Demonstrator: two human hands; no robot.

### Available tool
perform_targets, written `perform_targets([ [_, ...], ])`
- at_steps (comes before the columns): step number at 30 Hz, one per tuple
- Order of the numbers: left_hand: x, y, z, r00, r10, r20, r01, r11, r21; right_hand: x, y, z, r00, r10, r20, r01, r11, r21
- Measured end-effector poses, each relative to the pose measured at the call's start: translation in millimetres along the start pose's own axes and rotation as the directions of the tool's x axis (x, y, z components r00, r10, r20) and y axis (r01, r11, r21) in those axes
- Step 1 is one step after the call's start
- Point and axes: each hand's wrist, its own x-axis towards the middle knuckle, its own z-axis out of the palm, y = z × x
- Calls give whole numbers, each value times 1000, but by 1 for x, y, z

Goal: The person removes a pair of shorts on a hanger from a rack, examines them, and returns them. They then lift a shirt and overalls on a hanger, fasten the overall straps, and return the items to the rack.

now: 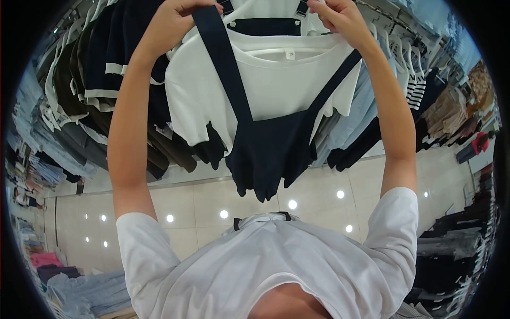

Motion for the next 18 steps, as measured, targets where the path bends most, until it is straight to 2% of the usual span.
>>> perform_targets([
  [1,-4,-17,-1,997,62,54,-65,997,50,0,0,0,1000,0,-10,0,999,38],
  [4,-17,-44,8,996,-25,85,29,998,-50,4,5,-4,1000,4,-26,-2,997,72],
  [5,-21,-49,8,991,-93,94,90,995,30,6,7,-6,1000,6,-30,-4,998,70],
  [7,-40,-55,16,997,0,74,3,999,-41,10,12,-8,998,1,-55,1,999,40],
  [9,-57,-71,30,995,-99,-2,96,965,-244,15,15,-8,996,1,-87,-5,999,-44],
  [10,-62,-78,42,977,-197,-79,157,920,-359,18,19,-6,995,-27,-94,21,997,-68],
  [13,-66,-82,74,853,-482,-199,244,707,-664,26,32,-5,990,-78,-118,67,993,-94],
  [15,-73,-86,83,807,-562,-183,257,612,-748,29,34,-5,989,-63,-131,59,998,-38],
  [18,-91,-89,86,781,-607,-144,271,538,-798,34,35,-7,986,-12,-169,-3,996,-90],
])
